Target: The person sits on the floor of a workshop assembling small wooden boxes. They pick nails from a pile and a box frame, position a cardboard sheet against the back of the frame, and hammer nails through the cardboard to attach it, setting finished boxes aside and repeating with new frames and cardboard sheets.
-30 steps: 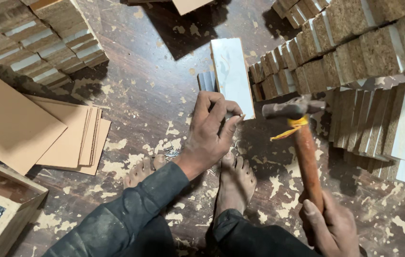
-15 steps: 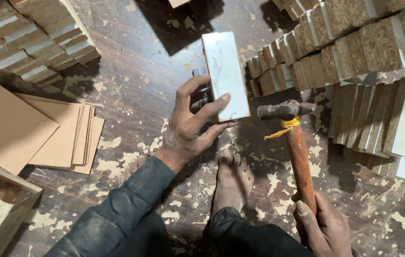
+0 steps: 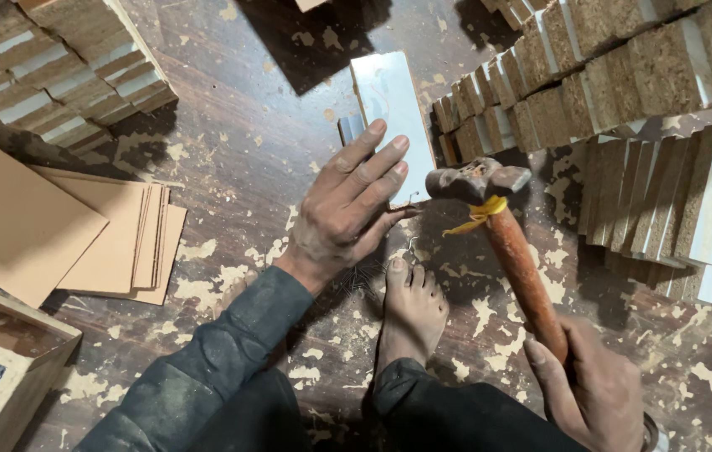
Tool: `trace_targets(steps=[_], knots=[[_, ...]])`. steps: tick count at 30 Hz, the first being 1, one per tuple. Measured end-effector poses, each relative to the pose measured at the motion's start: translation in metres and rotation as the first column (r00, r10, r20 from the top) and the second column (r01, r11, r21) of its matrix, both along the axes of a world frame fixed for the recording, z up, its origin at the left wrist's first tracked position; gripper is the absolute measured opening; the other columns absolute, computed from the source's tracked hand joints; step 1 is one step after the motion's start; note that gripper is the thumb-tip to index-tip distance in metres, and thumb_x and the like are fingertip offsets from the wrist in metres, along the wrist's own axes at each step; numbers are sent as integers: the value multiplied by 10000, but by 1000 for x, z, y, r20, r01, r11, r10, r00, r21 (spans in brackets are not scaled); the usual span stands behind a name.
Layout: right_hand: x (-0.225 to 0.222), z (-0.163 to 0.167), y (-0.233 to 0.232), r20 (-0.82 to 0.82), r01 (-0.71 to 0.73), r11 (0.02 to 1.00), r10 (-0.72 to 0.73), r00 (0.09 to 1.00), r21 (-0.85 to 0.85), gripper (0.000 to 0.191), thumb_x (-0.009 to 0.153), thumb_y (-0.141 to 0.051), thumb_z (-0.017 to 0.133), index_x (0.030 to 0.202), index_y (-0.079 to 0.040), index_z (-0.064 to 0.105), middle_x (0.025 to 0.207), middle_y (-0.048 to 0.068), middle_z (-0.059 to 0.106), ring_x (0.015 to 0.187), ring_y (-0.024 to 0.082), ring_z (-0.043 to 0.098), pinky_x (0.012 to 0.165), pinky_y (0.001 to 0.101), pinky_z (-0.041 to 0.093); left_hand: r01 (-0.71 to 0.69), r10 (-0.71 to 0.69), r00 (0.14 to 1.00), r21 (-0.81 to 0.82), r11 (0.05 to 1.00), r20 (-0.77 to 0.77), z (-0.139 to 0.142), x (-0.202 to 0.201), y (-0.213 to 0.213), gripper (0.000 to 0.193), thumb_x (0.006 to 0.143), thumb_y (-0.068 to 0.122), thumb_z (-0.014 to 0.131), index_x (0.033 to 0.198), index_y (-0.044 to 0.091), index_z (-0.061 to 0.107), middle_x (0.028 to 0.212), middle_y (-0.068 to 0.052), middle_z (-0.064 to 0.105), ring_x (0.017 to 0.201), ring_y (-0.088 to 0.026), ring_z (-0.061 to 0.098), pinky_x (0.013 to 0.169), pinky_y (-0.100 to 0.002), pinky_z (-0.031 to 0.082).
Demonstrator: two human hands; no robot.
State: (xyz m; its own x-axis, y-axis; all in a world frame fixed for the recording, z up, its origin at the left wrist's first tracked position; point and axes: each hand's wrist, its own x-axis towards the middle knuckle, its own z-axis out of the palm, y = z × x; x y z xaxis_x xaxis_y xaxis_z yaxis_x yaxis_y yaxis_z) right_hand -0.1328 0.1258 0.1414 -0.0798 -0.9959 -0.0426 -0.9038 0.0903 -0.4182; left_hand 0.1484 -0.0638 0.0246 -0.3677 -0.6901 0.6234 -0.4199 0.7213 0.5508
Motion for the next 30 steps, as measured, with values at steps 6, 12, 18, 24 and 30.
trace_targets(steps=[6,12,18,24,30], knots=[[-23,-16,2,-132,-52,999,52,990,4,321,883,-240,691,1116,-26,640,600,96,660,445,176,645,422,354,501,-6,7,1000,-19,1000,25,3,-2,-7,580,830,172,896,1358,152,657,1591,-12,486,1551,-198,323,1313,-350,333],[-14,2,-4,-156,-12,997,-1,988,-80,237,978,-246,637,1142,-75,627,676,63,614,527,163,599,483,339,476,-8,8,1000,-21,1000,-12,3,-5,-10,574,827,212,902,1346,135,669,1573,-21,498,1535,-215,355,1299,-366,360],[9,15,-40,-160,-33,988,57,985,149,222,924,-277,721,991,-90,622,521,65,588,406,191,561,392,383,475,-9,10,999,-24,1000,33,9,-3,-18,563,817,179,900,1324,89,674,1532,-95,551,1514,-256,380,1272,-394,370],[2,18,-18,23,-86,959,96,995,-270,125,1020,-164,552,1088,-73,605,747,48,626,565,135,617,502,316,505,-10,10,1000,-31,999,9,15,-4,-18,578,800,213,907,1319,100,680,1511,-56,566,1499,-244,399,1274,-381,375],[-1,12,-42,-122,-49,985,70,990,164,171,969,-247,651,939,-79,644,602,46,605,443,168,550,397,336,486,-21,21,1000,-44,999,8,5,-6,-25,559,819,213,911,1314,110,673,1525,-56,553,1509,-237,394,1283,-393,354]])
